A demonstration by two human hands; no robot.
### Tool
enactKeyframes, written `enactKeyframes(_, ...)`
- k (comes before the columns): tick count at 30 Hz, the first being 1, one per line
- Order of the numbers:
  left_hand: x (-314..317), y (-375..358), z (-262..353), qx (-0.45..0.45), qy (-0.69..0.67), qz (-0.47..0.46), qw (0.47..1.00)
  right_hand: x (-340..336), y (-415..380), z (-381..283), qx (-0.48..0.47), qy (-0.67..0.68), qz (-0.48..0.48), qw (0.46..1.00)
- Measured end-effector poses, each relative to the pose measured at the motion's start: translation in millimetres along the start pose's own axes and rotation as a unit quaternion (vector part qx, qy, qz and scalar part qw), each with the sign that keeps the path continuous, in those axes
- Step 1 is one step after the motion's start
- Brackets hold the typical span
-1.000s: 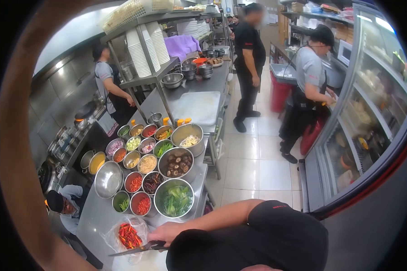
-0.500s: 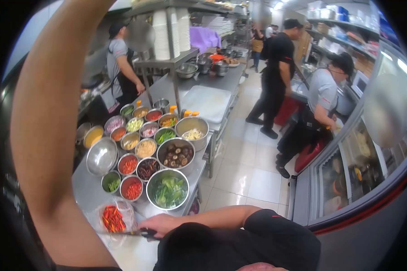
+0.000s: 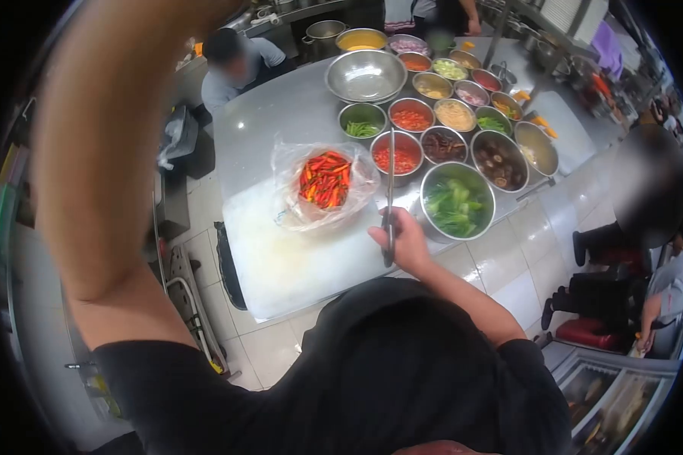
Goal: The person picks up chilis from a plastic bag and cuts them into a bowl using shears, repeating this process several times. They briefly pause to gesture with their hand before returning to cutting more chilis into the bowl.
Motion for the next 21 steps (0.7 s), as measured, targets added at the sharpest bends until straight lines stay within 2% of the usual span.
enactKeyframes(2,54,-52,-3,-0.041,-0.041,-0.106,0.993,11,-6,11,-0.018,0.015,0.013,1.0)
enactKeyframes(3,84,-84,4,-0.058,-0.063,-0.124,0.989,15,-9,11,-0.029,0.006,0.021,0.999)
enactKeyframes(4,121,-116,10,-0.084,-0.138,-0.198,0.967,20,-12,14,-0.02,-0.003,0.017,1.0)
enactKeyframes(5,160,-151,16,-0.175,-0.217,-0.254,0.926,24,-14,21,-0.01,-0.011,0.017,1.0)
enactKeyframes(6,213,-191,21,-0.212,-0.268,-0.29,0.894,27,-17,28,0.002,-0.02,0.02,1.0)
enactKeyframes(7,259,-226,31,-0.222,-0.299,-0.297,0.879,29,-22,35,-0.003,-0.039,0.033,0.999)
enactKeyframes(8,298,-261,41,-0.258,-0.348,-0.242,0.868,31,-26,42,-0.008,-0.06,0.047,0.997)
enactKeyframes(9,301,-273,54,-0.312,-0.378,-0.241,0.838,31,-30,47,-0.014,-0.083,0.059,0.995)
enactKeyframes(12,308,-285,73,-0.357,-0.389,-0.182,0.83,30,-34,39,-0.033,-0.079,0.108,0.99)
enactKeyframes(13,306,-283,74,-0.366,-0.373,-0.181,0.834,31,-37,41,-0.008,-0.079,0.102,0.992)
enactKeyframes(15,303,-276,76,-0.362,-0.341,-0.214,0.841,30,-34,43,0.032,-0.077,0.094,0.992)
enactKeyframes(19,311,-273,85,-0.359,-0.257,-0.301,0.845,32,-33,45,0.012,-0.078,0.115,0.99)
enactKeyframes(21,313,-271,90,-0.367,-0.245,-0.304,0.844,32,-35,44,-0.013,-0.081,0.139,0.987)
Point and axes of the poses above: each hand's wrist, its own y-axis towards the middle knuckle, its own x-axis out of the palm, z = x × y, the point moved 6 cm from there along y, towards the middle knuckle, and after that the axes turned 13 degrees about z, right-handed, at the moved point
